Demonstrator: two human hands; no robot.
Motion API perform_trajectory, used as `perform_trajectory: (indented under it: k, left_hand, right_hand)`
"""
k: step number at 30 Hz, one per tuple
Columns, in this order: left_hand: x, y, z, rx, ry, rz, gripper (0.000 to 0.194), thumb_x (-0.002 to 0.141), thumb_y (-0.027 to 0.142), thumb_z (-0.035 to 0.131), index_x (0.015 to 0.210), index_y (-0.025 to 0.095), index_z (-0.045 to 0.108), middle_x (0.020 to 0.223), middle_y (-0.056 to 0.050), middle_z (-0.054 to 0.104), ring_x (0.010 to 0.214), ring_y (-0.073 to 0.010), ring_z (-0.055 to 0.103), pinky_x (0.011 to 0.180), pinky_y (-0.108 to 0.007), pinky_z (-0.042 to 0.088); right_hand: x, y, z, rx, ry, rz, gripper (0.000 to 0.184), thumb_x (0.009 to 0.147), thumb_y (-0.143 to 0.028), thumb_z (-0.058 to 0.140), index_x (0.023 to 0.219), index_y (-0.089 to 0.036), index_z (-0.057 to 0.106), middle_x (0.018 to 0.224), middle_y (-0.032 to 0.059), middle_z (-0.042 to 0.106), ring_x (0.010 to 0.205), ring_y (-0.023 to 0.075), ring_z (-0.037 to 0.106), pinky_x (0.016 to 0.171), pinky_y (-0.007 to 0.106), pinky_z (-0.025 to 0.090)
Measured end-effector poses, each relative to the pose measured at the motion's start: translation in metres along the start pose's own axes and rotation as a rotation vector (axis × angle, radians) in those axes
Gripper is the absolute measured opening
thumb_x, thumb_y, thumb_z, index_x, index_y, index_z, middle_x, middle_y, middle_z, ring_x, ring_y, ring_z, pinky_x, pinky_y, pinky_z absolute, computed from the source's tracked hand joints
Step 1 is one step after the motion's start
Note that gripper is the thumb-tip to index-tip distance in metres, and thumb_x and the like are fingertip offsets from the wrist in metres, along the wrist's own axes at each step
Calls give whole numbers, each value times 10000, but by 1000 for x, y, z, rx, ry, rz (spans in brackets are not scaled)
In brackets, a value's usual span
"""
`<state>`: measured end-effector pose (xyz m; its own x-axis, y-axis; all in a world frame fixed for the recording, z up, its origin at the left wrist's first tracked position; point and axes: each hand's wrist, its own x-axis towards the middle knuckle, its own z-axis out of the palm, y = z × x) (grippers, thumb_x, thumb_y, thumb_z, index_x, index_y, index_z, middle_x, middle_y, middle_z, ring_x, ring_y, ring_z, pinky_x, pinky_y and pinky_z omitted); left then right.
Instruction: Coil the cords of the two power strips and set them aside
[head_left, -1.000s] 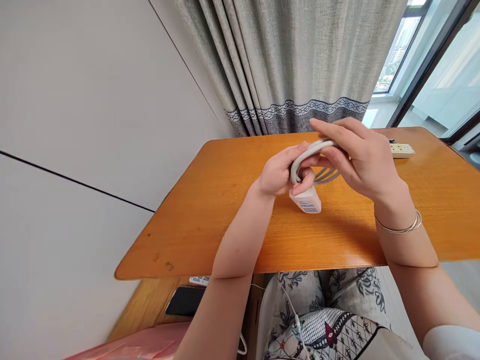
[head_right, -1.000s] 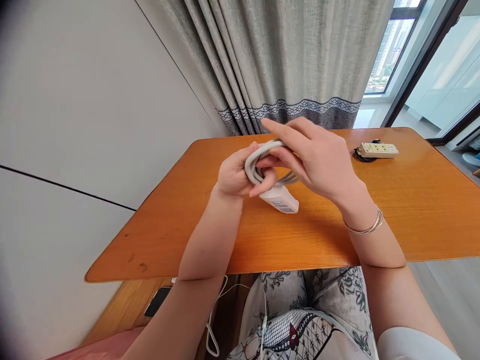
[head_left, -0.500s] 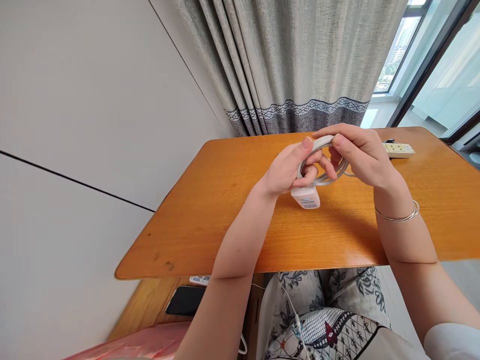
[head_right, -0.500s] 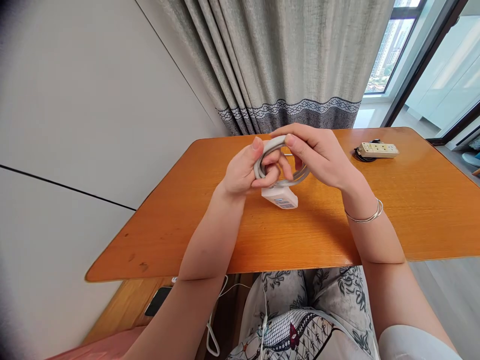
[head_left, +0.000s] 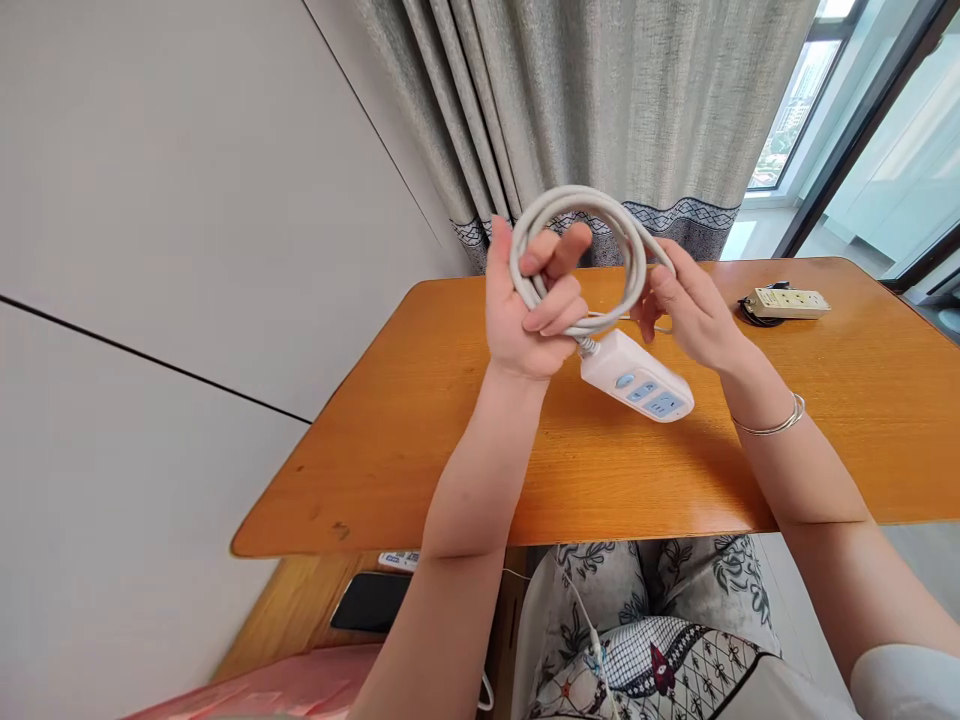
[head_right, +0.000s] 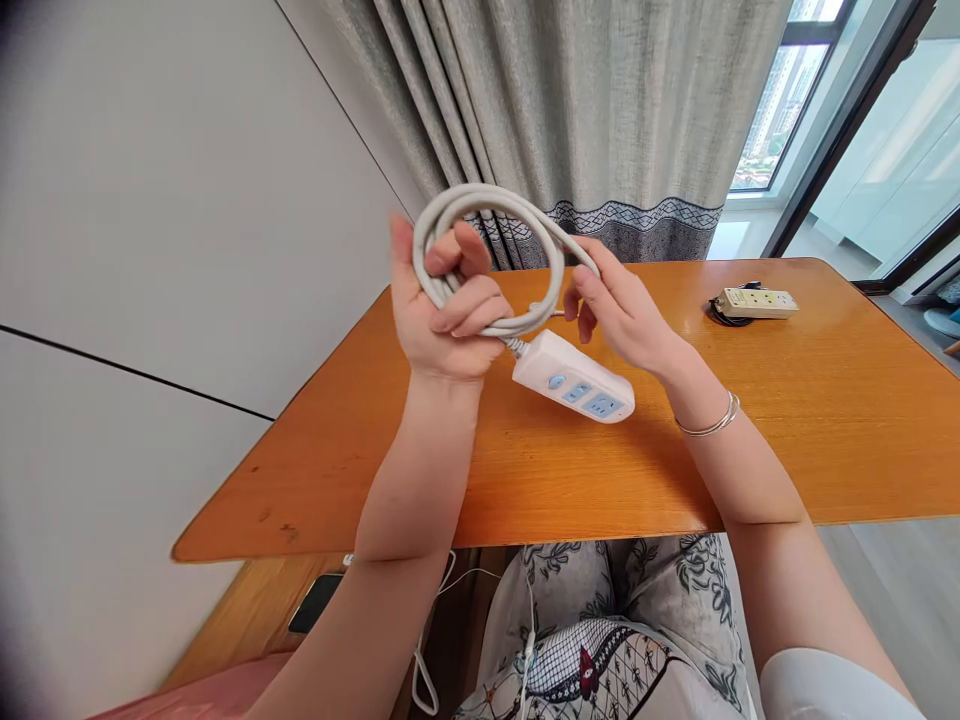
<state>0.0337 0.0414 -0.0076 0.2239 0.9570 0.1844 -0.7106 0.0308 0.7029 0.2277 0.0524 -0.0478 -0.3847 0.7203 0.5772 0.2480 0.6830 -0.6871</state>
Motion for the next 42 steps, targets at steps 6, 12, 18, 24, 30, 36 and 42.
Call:
perform_trajectory:
  k: [6,12,18,24,30,36,42]
  left_hand:
    - [3,26,-25,28,115,207,698,1032,710,119,682,232,488,787,-25,750,377,-73,316,354,-239,290]
    - [4,52,-44,-53,236,485,645,1088,597,160,690,202,478,941,61,777,482,-51,371,429,-227,283]
    - [3,64,-56,68,452,613,635,1055,689,236,720,193,446,882,68,756,573,-65,453,475,-261,204]
    - [1,45,-23,45,519,678,552,1135,465,272,666,175,300,1020,105,786,481,-38,247,489,-263,219]
    - [7,22,-9,119,456,590,519,1137,471,234,713,180,303,1163,105,758,595,-21,494,503,-267,210]
    - [12,3,-17,266,179,405,474,1133,409,253,781,193,486,1176,73,779,527,-21,578,431,-248,226]
    - [14,-16,-26,404,-175,168,433,1056,518,454,788,195,561,823,-25,782,390,-87,590,331,-219,297]
  right_hand:
    - [1,6,9,-391,-171,148,566,1019,-287,363,1553,-97,381,770,38,623,681,214,583,701,350,482]
    - [2,29,10,-505,-134,76,615,1002,-260,369,1591,-88,335,1029,156,714,794,243,615,760,374,495]
    - [2,17,13,-827,-35,35,560,1042,-242,333,1578,-206,494,1051,119,709,783,213,613,642,301,398]
    - [-7,-30,22,-1060,-367,78,455,1050,-275,441,1453,-281,652,874,75,725,631,165,543,544,311,202]
    - [-22,-61,38,-1001,-560,-203,385,1039,-250,457,1310,-236,730,730,45,690,551,154,475,520,325,156]
    - [-29,-62,27,-699,-313,-539,387,1089,-306,406,1225,-190,750,693,16,654,562,128,490,526,299,258]
    - [-24,-60,10,-462,46,-454,343,1077,-403,491,1136,-236,785,743,29,643,670,154,576,614,283,451]
